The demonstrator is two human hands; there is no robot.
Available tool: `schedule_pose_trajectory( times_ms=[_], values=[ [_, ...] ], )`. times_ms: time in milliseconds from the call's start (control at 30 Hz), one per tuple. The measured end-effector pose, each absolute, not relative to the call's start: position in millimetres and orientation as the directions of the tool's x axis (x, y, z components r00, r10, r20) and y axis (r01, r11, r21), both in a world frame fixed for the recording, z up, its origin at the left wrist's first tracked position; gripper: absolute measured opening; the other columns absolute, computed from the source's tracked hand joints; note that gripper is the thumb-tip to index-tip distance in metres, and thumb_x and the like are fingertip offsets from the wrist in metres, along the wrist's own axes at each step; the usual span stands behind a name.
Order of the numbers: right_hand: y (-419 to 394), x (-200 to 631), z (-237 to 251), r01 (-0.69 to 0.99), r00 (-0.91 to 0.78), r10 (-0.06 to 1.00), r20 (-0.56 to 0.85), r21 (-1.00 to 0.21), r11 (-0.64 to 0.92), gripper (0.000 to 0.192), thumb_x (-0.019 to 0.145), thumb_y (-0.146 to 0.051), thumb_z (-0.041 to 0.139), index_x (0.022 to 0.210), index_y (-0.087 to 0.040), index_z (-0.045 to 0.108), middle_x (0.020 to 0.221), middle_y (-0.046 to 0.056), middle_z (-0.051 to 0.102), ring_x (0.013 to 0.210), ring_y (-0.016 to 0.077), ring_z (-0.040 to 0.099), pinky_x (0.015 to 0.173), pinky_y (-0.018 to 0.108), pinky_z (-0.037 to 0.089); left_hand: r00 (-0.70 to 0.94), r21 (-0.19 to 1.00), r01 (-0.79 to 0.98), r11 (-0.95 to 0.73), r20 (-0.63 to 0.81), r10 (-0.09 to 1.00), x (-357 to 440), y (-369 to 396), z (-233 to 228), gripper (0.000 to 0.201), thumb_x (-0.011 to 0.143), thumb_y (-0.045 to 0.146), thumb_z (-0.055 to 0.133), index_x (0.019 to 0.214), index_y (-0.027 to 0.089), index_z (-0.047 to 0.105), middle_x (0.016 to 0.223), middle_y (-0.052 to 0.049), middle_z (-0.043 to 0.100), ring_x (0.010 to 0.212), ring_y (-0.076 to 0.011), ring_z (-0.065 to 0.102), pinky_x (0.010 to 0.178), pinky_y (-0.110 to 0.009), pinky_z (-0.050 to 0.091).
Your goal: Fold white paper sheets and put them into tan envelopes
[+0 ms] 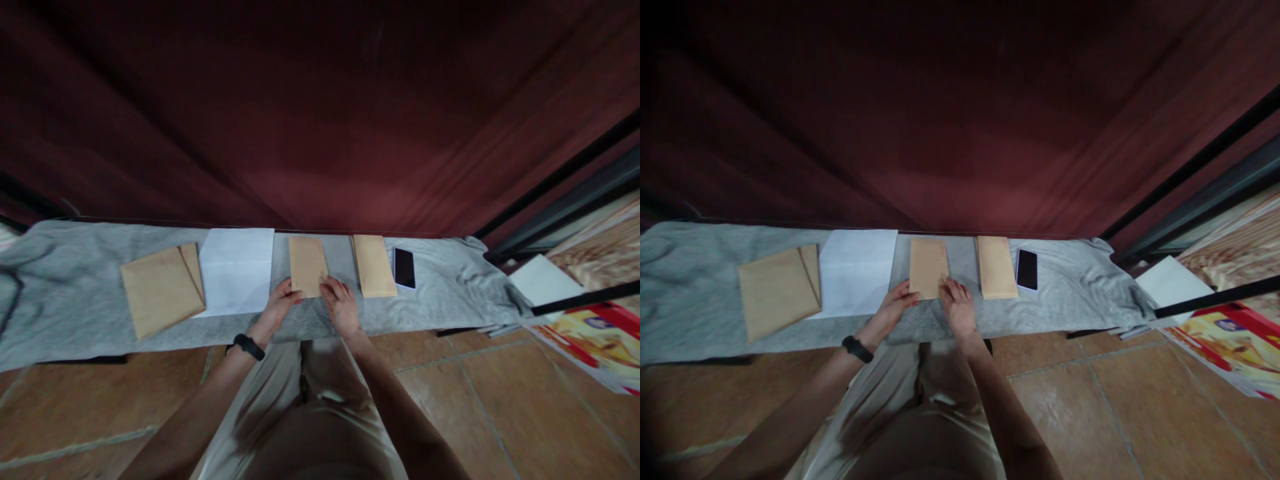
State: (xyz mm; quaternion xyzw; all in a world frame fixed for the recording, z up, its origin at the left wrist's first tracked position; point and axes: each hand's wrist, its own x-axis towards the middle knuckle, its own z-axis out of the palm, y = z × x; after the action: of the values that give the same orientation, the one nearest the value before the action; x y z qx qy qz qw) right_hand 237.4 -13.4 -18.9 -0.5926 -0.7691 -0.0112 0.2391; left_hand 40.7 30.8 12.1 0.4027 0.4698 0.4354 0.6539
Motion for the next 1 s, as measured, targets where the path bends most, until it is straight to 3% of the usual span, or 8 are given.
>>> schedule_pose_trajectory(
  times_ms=[233, 333, 400, 500, 600, 700, 833, 1000],
  values=[
    [-20.0, 236.2, -22.3, 0.878, -0.210, 0.901, 0.380, -0.333, 0.345, 0.045, 0.097, -0.007, 0.055, 0.136, -0.027, 0.063, 0.137, 0.006, 0.067, 0.124, 0.0241, 0.063, 0.101, 0.038, 0.051, 0.204, 0.970, -0.110, 0.215, -0.190, 0.960, 42.1, 33.9, 5.8, 0.073, 0.067, 0.037, 0.081, 0.133, 0.014, 0.060, 0.111, -0.012, 0.077, 0.101, -0.0270, 0.071, 0.086, -0.038, 0.057],
    [-27.9, 232.3, -24.7, 0.880, -0.228, 0.901, 0.369, -0.317, 0.353, 0.043, 0.095, -0.004, 0.058, 0.131, -0.026, 0.067, 0.133, 0.006, 0.070, 0.119, 0.0235, 0.065, 0.099, 0.036, 0.052, 0.107, 0.991, 0.132, 0.007, -0.022, 0.994, 39.0, 27.1, -6.1, 0.073, 0.077, 0.031, 0.073, 0.144, 0.017, 0.049, 0.125, -0.012, 0.071, 0.114, -0.0267, 0.068, 0.100, -0.045, 0.054],
    [-32.4, 230.2, -25.9, 0.879, -0.242, 0.900, 0.361, -0.311, 0.361, 0.041, 0.094, -0.004, 0.059, 0.128, -0.024, 0.068, 0.130, 0.007, 0.071, 0.116, 0.0241, 0.066, 0.098, 0.037, 0.053, 0.130, 0.895, 0.398, -0.204, 0.165, 0.978, 35.3, 18.6, -12.9, 0.059, 0.085, 0.025, 0.066, 0.142, 0.019, 0.053, 0.143, -0.014, 0.060, 0.133, -0.0277, 0.057, 0.112, -0.048, 0.047],
    [-35.8, 229.4, -27.0, 0.870, -0.252, 0.897, 0.362, -0.322, 0.374, 0.038, 0.094, -0.005, 0.059, 0.126, -0.024, 0.069, 0.129, 0.007, 0.071, 0.115, 0.0243, 0.066, 0.100, 0.039, 0.052, 0.363, 0.603, 0.633, -0.486, 0.323, 0.874, 30.4, 4.7, -19.3, 0.037, 0.094, 0.022, 0.055, 0.130, 0.021, 0.062, 0.157, -0.011, 0.048, 0.149, -0.0261, 0.039, 0.120, -0.049, 0.038],
    [-35.9, 230.5, -28.0, 0.862, -0.242, 0.896, 0.371, -0.342, 0.374, 0.037, 0.095, -0.005, 0.057, 0.125, -0.023, 0.070, 0.127, 0.007, 0.072, 0.114, 0.0236, 0.066, 0.101, 0.039, 0.052, 0.567, 0.357, 0.685, -0.635, 0.287, 0.772, 28.0, -4.4, -20.6, 0.036, 0.098, 0.020, 0.049, 0.131, 0.021, 0.062, 0.152, -0.010, 0.055, 0.147, -0.0249, 0.043, 0.120, -0.049, 0.039],
    [-34.8, 231.6, -29.0, 0.851, -0.246, 0.900, 0.360, -0.365, 0.378, 0.039, 0.095, -0.005, 0.057, 0.126, -0.024, 0.070, 0.128, 0.007, 0.072, 0.114, 0.0230, 0.066, 0.102, 0.038, 0.052, 0.624, 0.191, 0.726, -0.661, 0.221, 0.749, 26.6, -5.4, -17.2, 0.043, 0.096, 0.012, 0.045, 0.136, 0.020, 0.060, 0.146, -0.011, 0.060, 0.142, -0.0246, 0.049, 0.120, -0.048, 0.039],
    [-34.7, 231.9, -28.1, 0.840, -0.227, 0.906, 0.356, -0.398, 0.368, 0.039, 0.095, -0.006, 0.055, 0.127, -0.024, 0.069, 0.128, 0.006, 0.071, 0.115, 0.0222, 0.066, 0.103, 0.038, 0.052, 0.651, 0.114, 0.732, -0.672, 0.174, 0.739, 21.3, 3.3, -12.2, 0.050, 0.090, 0.005, 0.042, 0.135, 0.019, 0.061, 0.146, -0.011, 0.060, 0.140, -0.0230, 0.052, 0.114, -0.043, 0.044],
    [-35.1, 230.8, -23.1, 0.820, -0.246, 0.903, 0.353, -0.421, 0.388, 0.033, 0.098, -0.016, 0.054, 0.128, -0.023, 0.068, 0.132, 0.007, 0.070, 0.121, 0.0231, 0.063, 0.107, 0.042, 0.049, 0.616, 0.177, 0.748, -0.640, 0.173, 0.768, 13.8, 10.5, -11.9, 0.052, 0.086, 0.003, 0.043, 0.132, 0.017, 0.064, 0.143, -0.013, 0.063, 0.135, -0.0235, 0.057, 0.112, -0.042, 0.047]
  ],
)
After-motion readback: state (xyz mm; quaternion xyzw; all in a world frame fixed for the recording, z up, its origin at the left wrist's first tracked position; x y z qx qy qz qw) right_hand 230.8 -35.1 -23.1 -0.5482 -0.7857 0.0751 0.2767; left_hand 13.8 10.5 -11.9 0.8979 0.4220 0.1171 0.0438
